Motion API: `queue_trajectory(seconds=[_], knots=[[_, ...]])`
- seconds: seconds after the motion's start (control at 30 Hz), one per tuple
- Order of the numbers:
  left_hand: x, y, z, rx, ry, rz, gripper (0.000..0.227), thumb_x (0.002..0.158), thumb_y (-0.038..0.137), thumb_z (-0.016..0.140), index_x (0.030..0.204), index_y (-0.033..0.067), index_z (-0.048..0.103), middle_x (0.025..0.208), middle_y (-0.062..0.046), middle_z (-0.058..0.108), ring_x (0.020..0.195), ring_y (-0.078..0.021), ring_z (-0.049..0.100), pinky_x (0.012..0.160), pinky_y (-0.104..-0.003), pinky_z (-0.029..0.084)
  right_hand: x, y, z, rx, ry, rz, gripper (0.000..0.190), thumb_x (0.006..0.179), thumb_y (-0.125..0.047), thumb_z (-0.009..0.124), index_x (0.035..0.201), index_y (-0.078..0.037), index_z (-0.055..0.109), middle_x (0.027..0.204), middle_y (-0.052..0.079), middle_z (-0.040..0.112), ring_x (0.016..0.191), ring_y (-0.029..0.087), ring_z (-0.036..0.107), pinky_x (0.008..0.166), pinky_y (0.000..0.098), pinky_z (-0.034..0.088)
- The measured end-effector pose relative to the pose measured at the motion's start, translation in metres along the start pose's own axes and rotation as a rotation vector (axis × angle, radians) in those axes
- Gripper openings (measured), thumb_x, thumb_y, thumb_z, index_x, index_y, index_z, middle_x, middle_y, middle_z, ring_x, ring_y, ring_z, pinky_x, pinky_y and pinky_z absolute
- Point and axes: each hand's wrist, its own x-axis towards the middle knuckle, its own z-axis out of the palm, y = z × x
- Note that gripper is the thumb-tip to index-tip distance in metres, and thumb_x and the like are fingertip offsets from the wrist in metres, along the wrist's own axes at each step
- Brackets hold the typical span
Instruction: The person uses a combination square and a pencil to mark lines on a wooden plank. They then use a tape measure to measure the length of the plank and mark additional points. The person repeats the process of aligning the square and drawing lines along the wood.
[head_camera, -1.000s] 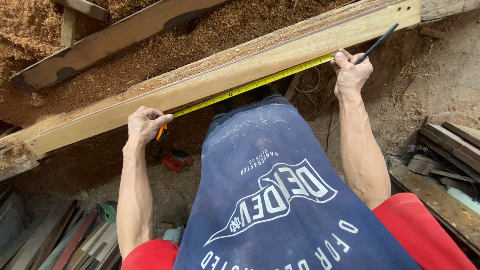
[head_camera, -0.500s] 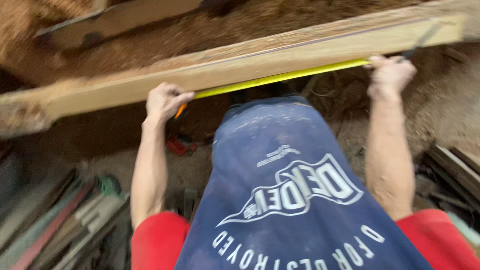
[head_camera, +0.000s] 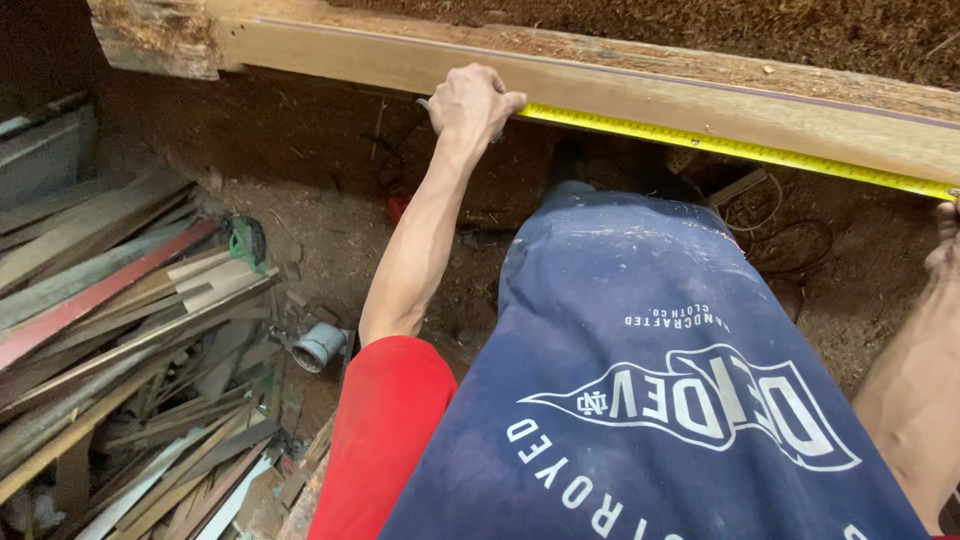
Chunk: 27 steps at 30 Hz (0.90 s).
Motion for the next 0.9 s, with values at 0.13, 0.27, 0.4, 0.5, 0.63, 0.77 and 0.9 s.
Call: queue_trajectory(seconds=[0.13, 0.27, 0.4, 0.5, 0.63, 0.77, 0.9], knots=[[-0.001, 0.007, -0.005, 0.051, -0.003, 0.008, 0.039, 0.073, 0.054, 0.086, 0.084, 0.0164, 0.081, 0.085, -0.010, 0.076, 0.081, -0.0259, 0.074, 0.072, -0.041, 0.059, -0.004, -0.002, 0.005, -0.047, -0.005, 0.017, 0.008, 0.104, 0.000, 0.070, 0.110, -0.005, 0.069, 0.101, 0.005, 0.068, 0.083, 0.013, 0.063, 0.073, 0.0239, 0.055], [0.001, 0.008, -0.006, 0.049, -0.007, 0.019, 0.038, 0.075, 0.051, 0.085, 0.081, 0.0145, 0.079, 0.078, -0.007, 0.076, 0.072, -0.0201, 0.074, 0.061, -0.038, 0.059, -0.005, -0.003, 0.010, -0.068, -0.008, 0.027, 0.007, 0.103, -0.002, 0.072, 0.109, -0.006, 0.068, 0.098, 0.005, 0.067, 0.080, 0.013, 0.061, 0.068, 0.0245, 0.052], [0.000, 0.008, -0.007, 0.048, -0.010, 0.016, 0.044, 0.074, 0.055, 0.085, 0.080, 0.0119, 0.077, 0.075, -0.007, 0.074, 0.068, -0.0195, 0.073, 0.057, -0.038, 0.059, 0.000, -0.002, 0.014, -0.069, 0.000, 0.031, 0.008, 0.102, -0.004, 0.074, 0.107, -0.006, 0.067, 0.095, 0.005, 0.066, 0.077, 0.013, 0.059, 0.064, 0.0251, 0.049], [0.003, 0.010, -0.006, 0.039, -0.015, -0.007, 0.040, 0.073, 0.052, 0.087, 0.078, 0.0132, 0.078, 0.077, -0.007, 0.074, 0.071, -0.0199, 0.072, 0.063, -0.038, 0.058, 0.001, -0.001, 0.010, -0.075, 0.009, 0.035, 0.010, 0.101, -0.006, 0.075, 0.106, -0.006, 0.066, 0.093, 0.005, 0.065, 0.074, 0.013, 0.057, 0.061, 0.0255, 0.046], [0.004, -0.007, -0.010, -0.042, -0.067, 0.235, 0.041, 0.066, 0.051, 0.094, 0.080, 0.0145, 0.080, 0.082, -0.008, 0.075, 0.076, -0.0227, 0.070, 0.072, -0.039, 0.056, 0.010, -0.016, 0.009, -0.073, 0.024, 0.004, 0.012, 0.100, -0.008, 0.077, 0.105, -0.006, 0.065, 0.090, 0.005, 0.064, 0.071, 0.013, 0.055, 0.057, 0.0261, 0.043], [-0.018, -0.018, -0.007, -0.387, -0.288, 0.401, 0.048, 0.061, 0.046, 0.093, 0.086, 0.0083, 0.078, 0.085, -0.008, 0.079, 0.079, -0.0191, 0.073, 0.075, -0.034, 0.058, 0.001, -0.073, 0.042, -0.077, 0.021, -0.103, 0.015, 0.099, -0.010, 0.078, 0.103, -0.006, 0.064, 0.087, 0.005, 0.063, 0.067, 0.013, 0.053, 0.053, 0.0267, 0.040], [-0.043, 0.007, 0.021, -0.451, -0.164, 0.321, 0.055, 0.061, 0.040, 0.097, 0.095, 0.0023, 0.075, 0.090, -0.009, 0.076, 0.080, -0.0157, 0.070, 0.076, -0.031, 0.058, -0.089, -0.121, 0.122, -0.124, -0.366, -0.043, 0.018, 0.098, -0.012, 0.080, 0.102, -0.006, 0.063, 0.084, 0.005, 0.061, 0.064, 0.012, 0.051, 0.049, 0.0272, 0.036]])
